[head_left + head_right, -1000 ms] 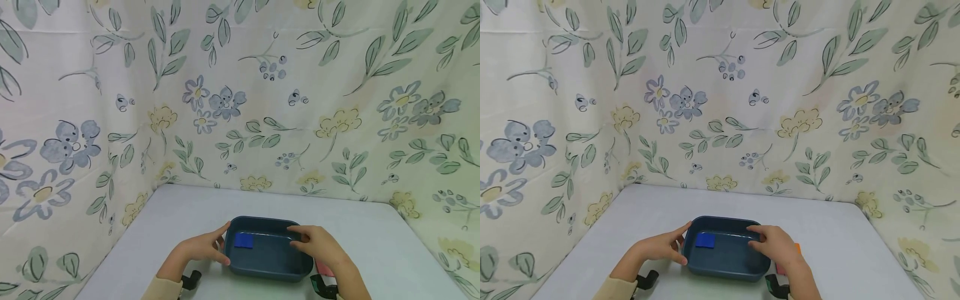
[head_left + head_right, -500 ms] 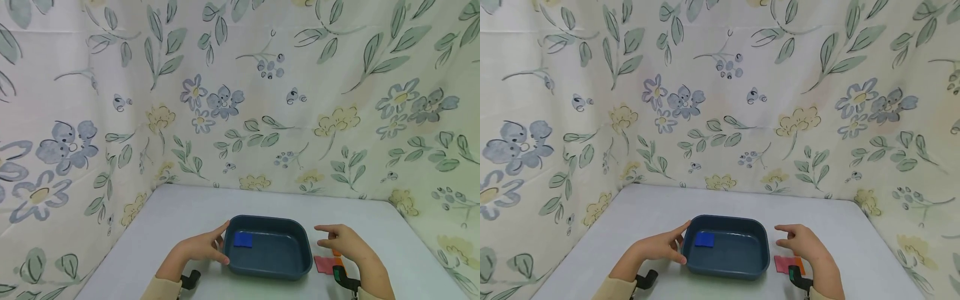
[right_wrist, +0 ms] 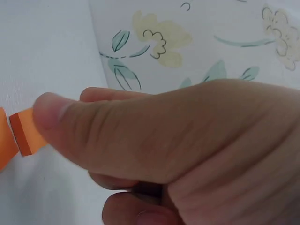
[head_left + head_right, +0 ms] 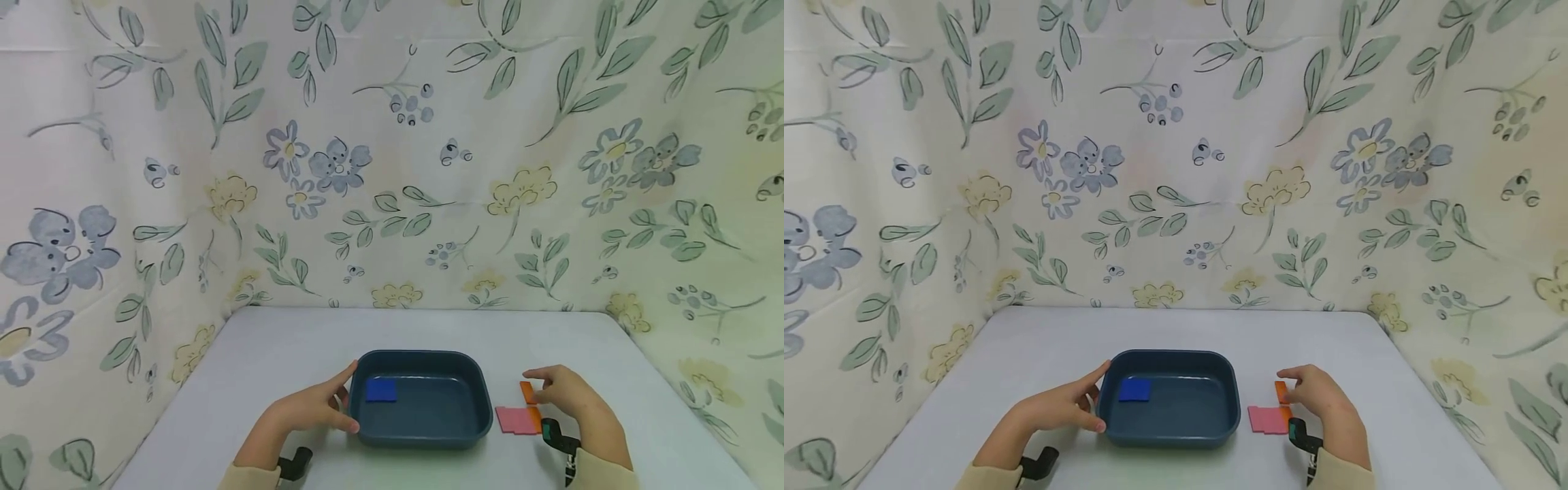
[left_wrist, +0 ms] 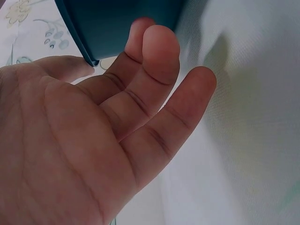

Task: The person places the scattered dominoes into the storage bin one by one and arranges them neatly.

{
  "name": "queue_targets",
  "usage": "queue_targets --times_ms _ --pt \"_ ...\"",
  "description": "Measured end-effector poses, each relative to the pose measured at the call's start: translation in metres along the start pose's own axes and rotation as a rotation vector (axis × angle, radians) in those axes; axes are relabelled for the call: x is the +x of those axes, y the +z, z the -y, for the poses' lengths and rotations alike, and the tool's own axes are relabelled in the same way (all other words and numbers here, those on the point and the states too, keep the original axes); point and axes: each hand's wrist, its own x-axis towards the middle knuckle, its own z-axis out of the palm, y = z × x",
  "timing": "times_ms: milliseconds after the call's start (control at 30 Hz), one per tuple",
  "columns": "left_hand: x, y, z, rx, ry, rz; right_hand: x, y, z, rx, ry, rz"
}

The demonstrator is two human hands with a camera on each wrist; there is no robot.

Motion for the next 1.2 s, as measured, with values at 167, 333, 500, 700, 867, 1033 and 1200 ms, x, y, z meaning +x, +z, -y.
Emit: queue_targets --times_ms 167,333,500,700,867,1033,1200 --pt "-0.001 0.001 -0.002 -0.001 -0.004 -0.006 0.002 0.0 -0.004 -0.015 0.028 0.028" --pt "-0.002 0.001 -0.005 -0.003 -0.022 -0.019 0.008 0.003 -0.009 -0.028 0.068 0.042" --pt "-0.002 0.002 -0.006 0.005 -0.026 -0.022 0.009 0.005 -0.011 -0.021 0.058 0.024" --pt "-0.004 0.001 -0.005 0.022 -0.025 -0.033 0.011 0.007 -0.012 -0.03 0.048 0.024" --pt "-0.003 0.001 -0.003 0.027 -0.025 -0.036 0.011 0.008 -0.012 -0.023 0.056 0.022" --pt "-0.002 0.001 -0.002 0.031 -0.031 -0.038 0.011 0.011 -0.009 0.019 0.037 0.019" --pt "-0.002 0.001 -0.002 0.028 -0.035 -0.04 0.011 0.016 -0.008 0.055 0.05 0.03"
